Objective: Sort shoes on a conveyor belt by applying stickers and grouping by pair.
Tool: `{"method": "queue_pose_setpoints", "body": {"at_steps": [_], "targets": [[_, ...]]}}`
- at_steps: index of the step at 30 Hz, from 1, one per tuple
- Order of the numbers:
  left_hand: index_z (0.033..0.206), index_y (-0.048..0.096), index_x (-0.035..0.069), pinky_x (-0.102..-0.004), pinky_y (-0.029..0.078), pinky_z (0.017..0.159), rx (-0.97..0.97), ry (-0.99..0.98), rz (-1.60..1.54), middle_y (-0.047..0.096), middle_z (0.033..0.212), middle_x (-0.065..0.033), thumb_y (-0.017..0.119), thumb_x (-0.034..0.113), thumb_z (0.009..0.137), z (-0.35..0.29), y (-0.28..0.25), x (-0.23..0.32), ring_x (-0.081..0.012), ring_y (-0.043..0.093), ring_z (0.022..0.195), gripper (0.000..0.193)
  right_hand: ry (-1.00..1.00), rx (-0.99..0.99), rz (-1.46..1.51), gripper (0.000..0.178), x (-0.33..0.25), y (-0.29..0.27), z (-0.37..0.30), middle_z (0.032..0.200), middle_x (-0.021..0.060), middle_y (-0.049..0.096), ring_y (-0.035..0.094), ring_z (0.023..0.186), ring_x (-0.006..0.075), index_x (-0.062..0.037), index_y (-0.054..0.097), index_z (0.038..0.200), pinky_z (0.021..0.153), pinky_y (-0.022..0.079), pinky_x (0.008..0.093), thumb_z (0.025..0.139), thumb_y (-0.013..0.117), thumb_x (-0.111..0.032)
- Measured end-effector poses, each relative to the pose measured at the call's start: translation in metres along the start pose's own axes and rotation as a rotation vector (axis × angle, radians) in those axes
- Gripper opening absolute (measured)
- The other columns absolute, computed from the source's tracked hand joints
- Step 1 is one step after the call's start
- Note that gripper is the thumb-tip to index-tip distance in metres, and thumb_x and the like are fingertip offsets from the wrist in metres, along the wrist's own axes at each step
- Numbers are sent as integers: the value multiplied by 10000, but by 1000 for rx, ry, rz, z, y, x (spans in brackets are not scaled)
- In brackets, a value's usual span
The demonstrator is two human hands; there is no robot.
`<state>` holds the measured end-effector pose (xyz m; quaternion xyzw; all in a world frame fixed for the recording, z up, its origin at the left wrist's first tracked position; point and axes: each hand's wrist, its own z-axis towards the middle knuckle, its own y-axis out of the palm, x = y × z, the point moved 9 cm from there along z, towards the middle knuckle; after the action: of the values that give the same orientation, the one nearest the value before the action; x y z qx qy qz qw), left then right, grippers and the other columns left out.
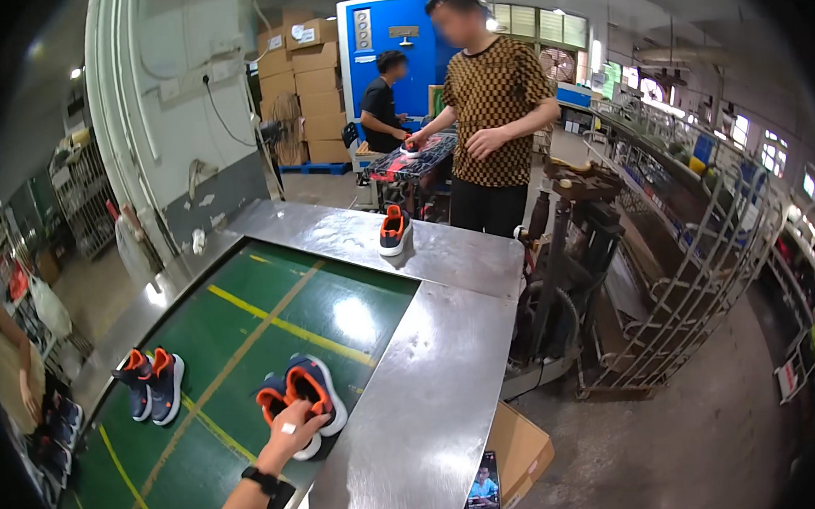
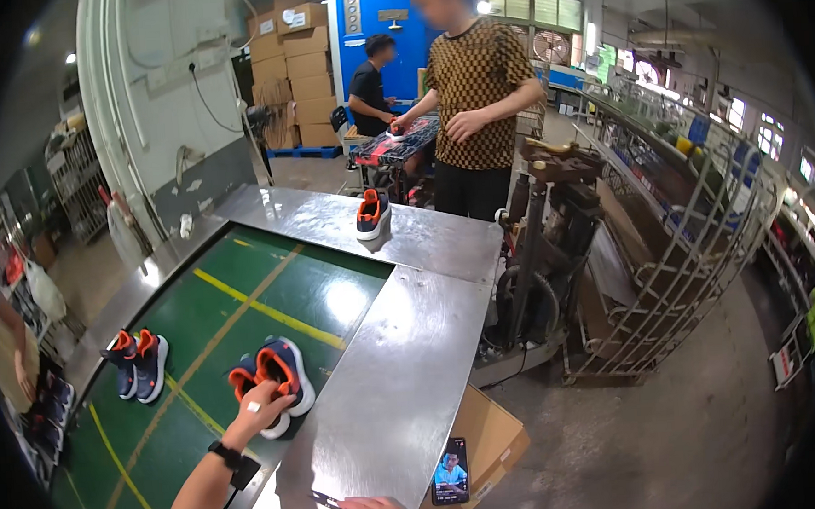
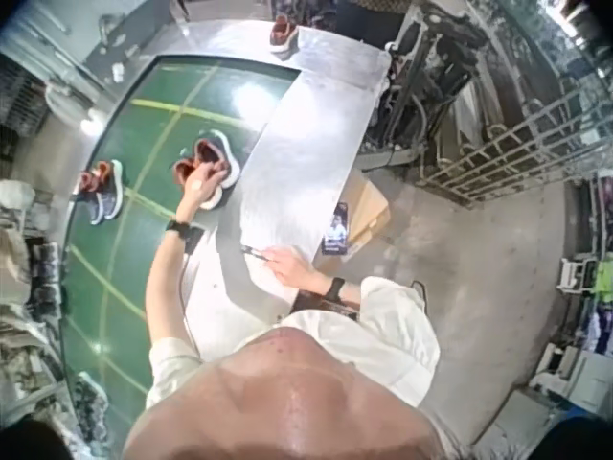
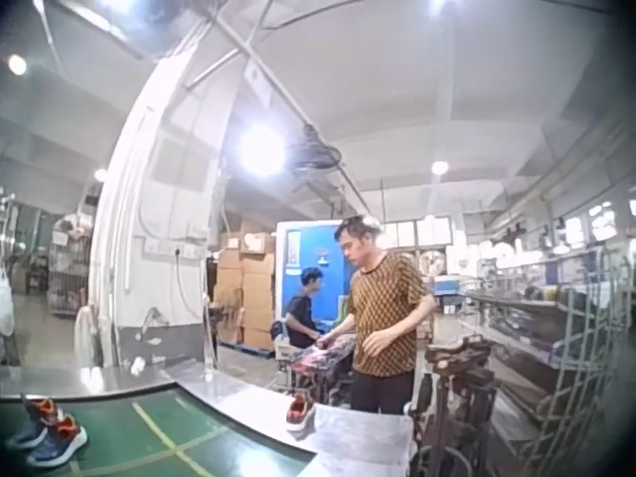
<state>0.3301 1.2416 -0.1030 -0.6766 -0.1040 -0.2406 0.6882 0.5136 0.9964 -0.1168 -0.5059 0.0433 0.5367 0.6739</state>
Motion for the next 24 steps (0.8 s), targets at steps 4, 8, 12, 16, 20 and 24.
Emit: {"method": "queue_pose_setpoints", "body": {"at_steps": [4, 8, 12, 16, 20, 24], "targets": [[898, 645, 22, -356, 492, 655, -10, -300, -96, 652, 772, -148, 668, 426, 754, -90, -41, -2, -269, 646, 716, 430, -1, -9, -60, 264, 17, 12, -10, 1156, 41, 594, 560, 1075, 180, -118, 647, 998, 847, 414, 319, 745, 582, -86], [894, 674, 48, -248, 471, 609, -96, -527, -395, 618, 713, -19, 744, 372, 734, -201, -46, 1, -95, 571, 640, 368, 2, -1, -82, 237, 16, 16, -10, 1131, 50, 600, 562, 1060, 194, -121, 641, 954, 863, 390, 360, 723, 600, -86], [887, 659, 37, -274, 469, 591, -138, -552, -244, 616, 711, -44, 737, 385, 749, -287, -58, 53, -127, 580, 641, 383, 3, 25, -115, 211, 11, 11, -8, 1094, 18, 616, 569, 1027, 176, -136, 633, 902, 826, 391, 373, 723, 567, -46], [888, 650, 40, -313, 483, 636, -14, -289, -160, 638, 802, -102, 721, 397, 760, -338, -44, 80, -227, 627, 720, 385, -71, 114, -143, 174, 7, -3, -6, 1039, 30, 631, 588, 969, 199, -119, 626, 849, 762, 400, 363, 707, 573, -34], [848, 614, 51, -375, 487, 604, 37, -65, -37, 573, 794, -98, 689, 357, 783, -378, -13, 92, -286, 603, 719, 321, -99, 143, -133, 137, -1, 0, -1, 1032, 46, 635, 586, 978, 209, -85, 623, 824, 785, 406, 383, 717, 570, -18], [893, 609, 69, -356, 493, 569, 169, -59, -152, 605, 910, -80, 688, 209, 793, -382, -22, 103, -270, 620, 703, 190, -76, 133, -114, 82, 1, 0, -2, 1014, 71, 652, 589, 992, 241, -71, 602, 804, 829, 417, 380, 760, 552, -25]]}}
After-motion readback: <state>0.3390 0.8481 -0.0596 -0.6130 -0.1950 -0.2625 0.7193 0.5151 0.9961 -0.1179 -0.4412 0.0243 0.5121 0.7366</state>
